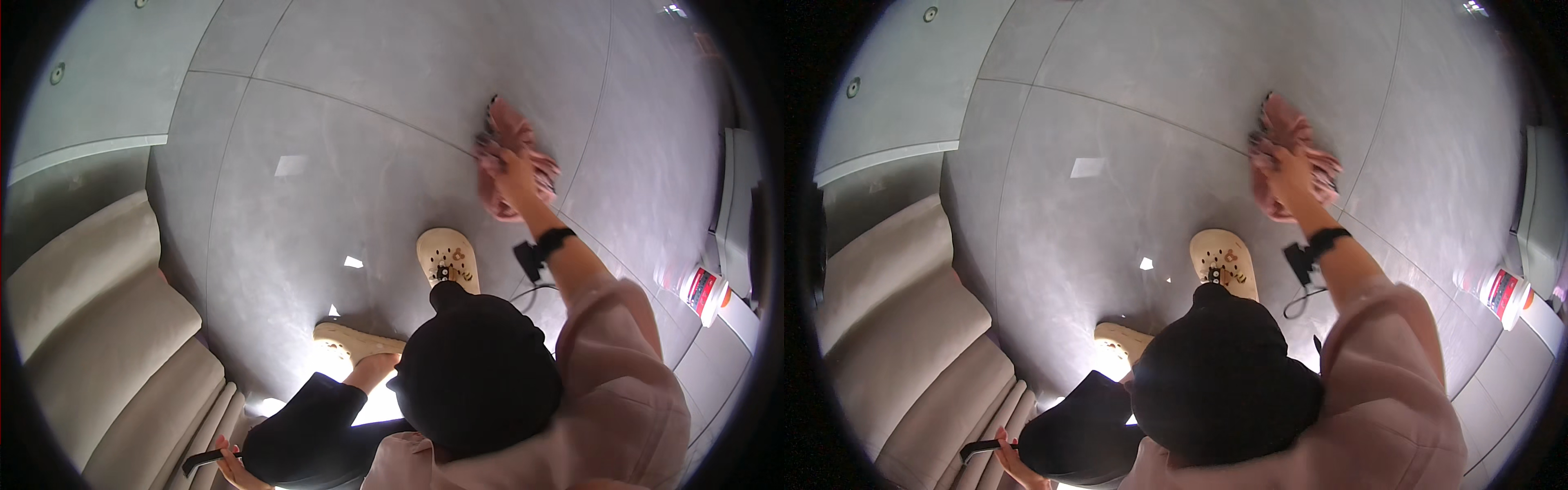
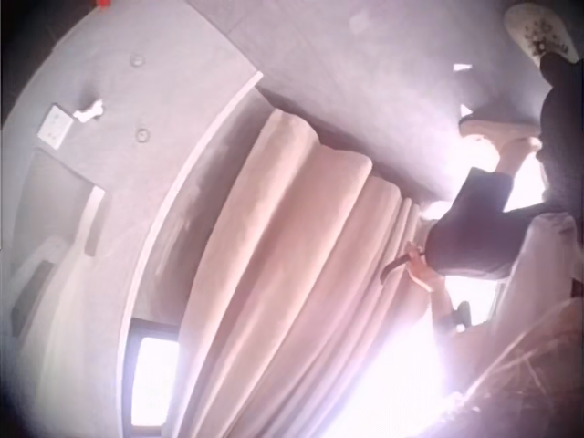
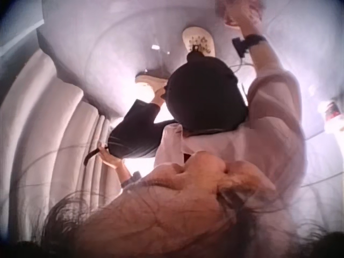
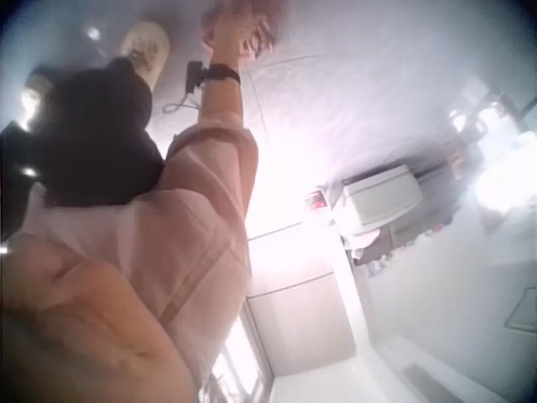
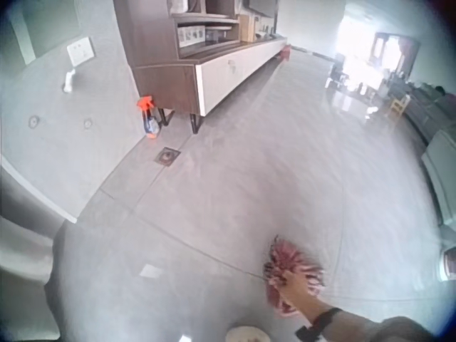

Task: The person is cleaning a floor drain using a cloth and a brush.

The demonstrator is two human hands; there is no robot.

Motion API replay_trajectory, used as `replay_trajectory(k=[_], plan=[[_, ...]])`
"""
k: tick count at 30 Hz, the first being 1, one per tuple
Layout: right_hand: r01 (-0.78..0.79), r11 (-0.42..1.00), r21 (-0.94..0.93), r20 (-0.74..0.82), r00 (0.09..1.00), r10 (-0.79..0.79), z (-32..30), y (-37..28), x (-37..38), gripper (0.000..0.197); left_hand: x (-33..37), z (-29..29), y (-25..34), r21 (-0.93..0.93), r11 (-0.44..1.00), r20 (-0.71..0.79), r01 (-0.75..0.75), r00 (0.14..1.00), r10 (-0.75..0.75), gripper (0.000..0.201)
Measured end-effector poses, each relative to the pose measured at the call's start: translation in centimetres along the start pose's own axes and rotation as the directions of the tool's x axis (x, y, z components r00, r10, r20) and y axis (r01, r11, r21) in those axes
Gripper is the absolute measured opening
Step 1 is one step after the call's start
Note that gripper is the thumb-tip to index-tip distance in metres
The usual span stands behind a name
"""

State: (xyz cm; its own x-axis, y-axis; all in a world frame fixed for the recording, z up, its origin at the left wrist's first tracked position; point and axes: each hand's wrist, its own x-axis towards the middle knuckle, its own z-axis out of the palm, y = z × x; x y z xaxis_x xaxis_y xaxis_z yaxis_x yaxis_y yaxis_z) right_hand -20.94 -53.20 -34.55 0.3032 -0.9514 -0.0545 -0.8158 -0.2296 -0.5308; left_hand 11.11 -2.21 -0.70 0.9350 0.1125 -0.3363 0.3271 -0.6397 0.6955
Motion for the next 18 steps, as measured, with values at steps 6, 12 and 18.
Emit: replay_trajectory(k=[6, 12, 18], plan=[[0.109, 0.989, -0.099, 0.239, 0.967, -0.083, 2.0, -4.0, 2.5, 0.032, -0.7, 3.5, 2.9, 0.212, 0.96, 0.04, -0.182, 0.983, 0.178, 0.031], [0.123, 0.985, -0.122, 0.125, 0.986, -0.107, -3.4, 5.9, -3.6, 0.032, -0.3, -0.9, 1.0, 0.544, 0.561, 0.368, -0.624, 0.778, 0.509, 0.055], [0.104, 0.986, -0.131, 0.269, 0.961, -0.066, 2.0, -9.3, 1.7, 0.027, -0.5, 2.9, 3.0, 0.247, 0.964, 0.006, -0.093, 0.995, 0.095, 0.028]])
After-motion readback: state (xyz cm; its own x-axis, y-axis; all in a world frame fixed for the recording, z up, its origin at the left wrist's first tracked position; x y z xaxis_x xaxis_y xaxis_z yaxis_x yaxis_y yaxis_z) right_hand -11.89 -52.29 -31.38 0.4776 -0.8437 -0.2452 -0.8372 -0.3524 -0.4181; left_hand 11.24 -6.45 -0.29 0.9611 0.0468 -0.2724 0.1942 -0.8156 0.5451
